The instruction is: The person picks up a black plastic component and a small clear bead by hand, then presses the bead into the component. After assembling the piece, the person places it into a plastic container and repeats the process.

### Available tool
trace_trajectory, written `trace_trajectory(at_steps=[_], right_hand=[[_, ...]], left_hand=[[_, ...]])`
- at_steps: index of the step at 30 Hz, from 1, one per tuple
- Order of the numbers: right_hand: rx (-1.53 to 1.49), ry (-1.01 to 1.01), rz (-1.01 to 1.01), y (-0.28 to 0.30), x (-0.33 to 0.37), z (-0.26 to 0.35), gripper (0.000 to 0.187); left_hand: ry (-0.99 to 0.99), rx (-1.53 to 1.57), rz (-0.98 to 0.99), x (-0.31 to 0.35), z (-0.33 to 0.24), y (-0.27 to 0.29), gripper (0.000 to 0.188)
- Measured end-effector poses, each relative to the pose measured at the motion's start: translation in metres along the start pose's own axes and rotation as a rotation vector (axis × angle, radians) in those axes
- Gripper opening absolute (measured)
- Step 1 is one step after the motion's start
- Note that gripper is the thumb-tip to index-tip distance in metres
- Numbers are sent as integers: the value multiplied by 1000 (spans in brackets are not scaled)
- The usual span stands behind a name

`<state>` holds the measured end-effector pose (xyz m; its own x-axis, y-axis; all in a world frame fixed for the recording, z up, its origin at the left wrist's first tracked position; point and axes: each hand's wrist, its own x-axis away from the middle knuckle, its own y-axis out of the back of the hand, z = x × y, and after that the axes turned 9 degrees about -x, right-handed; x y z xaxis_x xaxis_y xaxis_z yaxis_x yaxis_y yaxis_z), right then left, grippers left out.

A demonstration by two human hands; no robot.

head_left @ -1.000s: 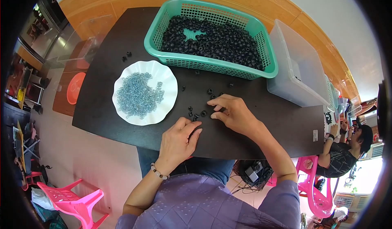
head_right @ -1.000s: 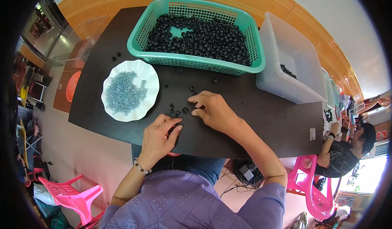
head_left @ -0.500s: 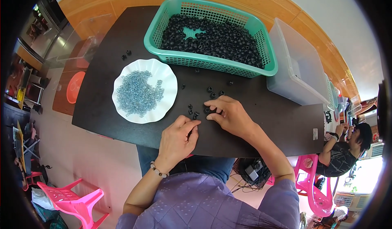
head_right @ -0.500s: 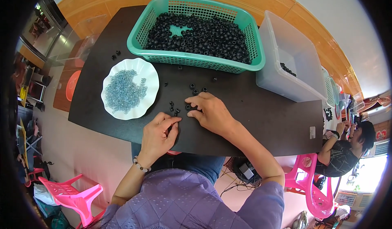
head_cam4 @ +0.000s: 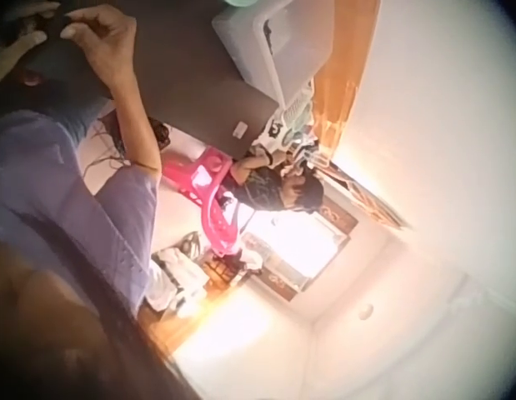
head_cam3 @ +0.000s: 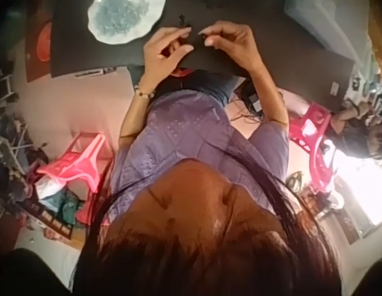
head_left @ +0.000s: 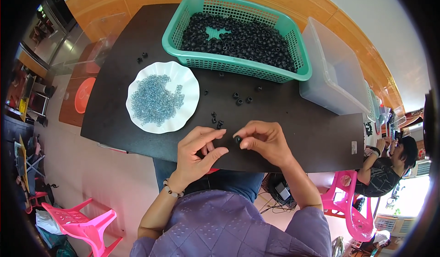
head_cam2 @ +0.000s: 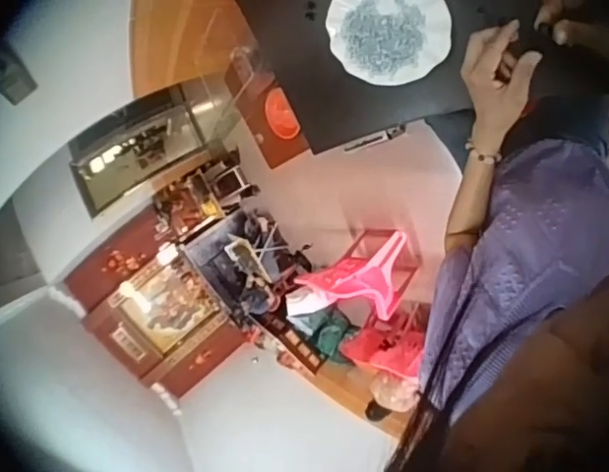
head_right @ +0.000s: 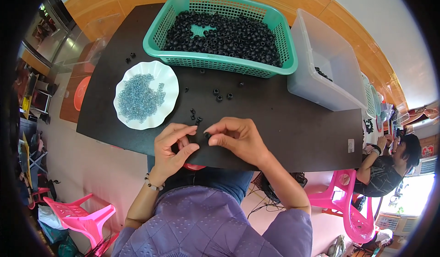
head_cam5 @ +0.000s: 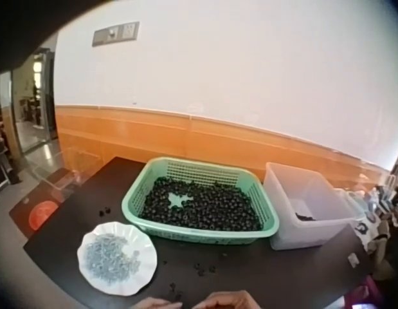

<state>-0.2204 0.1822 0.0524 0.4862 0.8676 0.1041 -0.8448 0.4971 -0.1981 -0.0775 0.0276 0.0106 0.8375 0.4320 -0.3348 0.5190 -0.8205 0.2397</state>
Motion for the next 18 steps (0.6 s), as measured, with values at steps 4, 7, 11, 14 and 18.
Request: trace_trajectory(at_steps=[4,7,11,14,18], right_hand=[[-162,25,-5,-16,14,-5,15],[-235,47,-21,-23,17,-15,17],[-260,70,23,-25,18,-28,17],[-231,98,66,-26,18,-33,17],[-260,75,82,-27,20,-32,17]], left_hand=[[64,161,81,3,-6,0,34],[41,243,90,10,-4,-6,34],[40,293,91,15,1,-6,31],[51,327,88,19,3,-5,29],[46,319,79,21,4,-4,26]])
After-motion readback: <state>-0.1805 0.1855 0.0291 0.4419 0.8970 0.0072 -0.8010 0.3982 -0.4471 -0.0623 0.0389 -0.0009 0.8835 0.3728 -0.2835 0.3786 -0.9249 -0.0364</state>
